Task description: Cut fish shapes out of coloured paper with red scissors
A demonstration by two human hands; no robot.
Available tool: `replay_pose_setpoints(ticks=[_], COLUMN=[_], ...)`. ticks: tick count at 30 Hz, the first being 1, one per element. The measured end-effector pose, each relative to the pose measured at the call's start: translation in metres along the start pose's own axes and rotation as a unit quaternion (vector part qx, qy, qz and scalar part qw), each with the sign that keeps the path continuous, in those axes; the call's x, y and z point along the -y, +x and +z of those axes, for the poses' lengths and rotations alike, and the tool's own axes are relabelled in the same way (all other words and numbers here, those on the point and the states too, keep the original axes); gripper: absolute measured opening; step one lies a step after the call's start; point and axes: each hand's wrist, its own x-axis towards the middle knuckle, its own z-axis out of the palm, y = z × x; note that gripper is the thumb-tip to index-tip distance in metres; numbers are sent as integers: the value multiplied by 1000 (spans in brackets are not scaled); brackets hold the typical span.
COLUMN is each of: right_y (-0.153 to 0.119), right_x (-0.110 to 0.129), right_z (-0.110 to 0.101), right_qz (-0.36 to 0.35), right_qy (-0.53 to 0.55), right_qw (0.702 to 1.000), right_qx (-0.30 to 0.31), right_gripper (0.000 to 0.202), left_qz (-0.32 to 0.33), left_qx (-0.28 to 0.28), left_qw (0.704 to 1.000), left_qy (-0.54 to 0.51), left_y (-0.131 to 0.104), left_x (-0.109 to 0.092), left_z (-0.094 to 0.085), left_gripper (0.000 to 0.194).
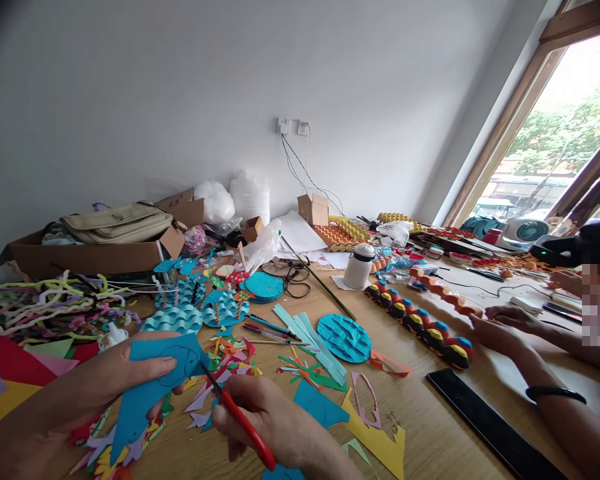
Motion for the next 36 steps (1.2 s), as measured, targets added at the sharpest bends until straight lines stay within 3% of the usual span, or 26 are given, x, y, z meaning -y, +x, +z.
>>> replay_pose_setpoints(ticks=[2, 7, 8, 13, 18, 21, 24, 27, 32, 36], right_y=[-6, 2, 7, 32, 36, 37, 39, 42, 51, 55], right_x=[-1, 15, 19, 25, 23, 24, 22, 19, 15, 16], right_z=[-10, -19, -18, -9, -5, -4, -3, 0, 7, 15], right_qz=[23, -82, -93, -98, -80, -86, -106, -140, -177, -179], right_qy=[11, 64, 78, 119, 136, 164, 196, 219, 215, 200], right_qw=[1000, 972, 967, 968, 968, 956, 933, 904, 881, 893], right_qx=[-4, -212, -224, -196, -197, -226, -284, -340, -381, -361], right_gripper=[32, 24, 24, 20, 15, 16, 18, 19, 20, 20], left_qz=[7, -10, -12, -6, -11, -18, -13, 41, 75, 148], left_qx=[-10, -3, 7, 88, 112, 71, -30, -112, -110, -190], left_qw=[1000, 1000, 1000, 995, 994, 994, 980, 953, 968, 961], left_qy=[5, 18, 25, 46, -9, -87, -195, -278, -214, -134], left_y=[2, 10, 12, 23, 25, 25, 25, 26, 28, 35], left_x=[0, 0, 0, 6, 13, 14, 18, 29, 45, 46], left_z=[-2, 3, 4, 5, 4, 7, 12, 19, 37, 44], left_gripper=[18, 18, 17, 21, 20, 24, 33, 28, 25, 22])
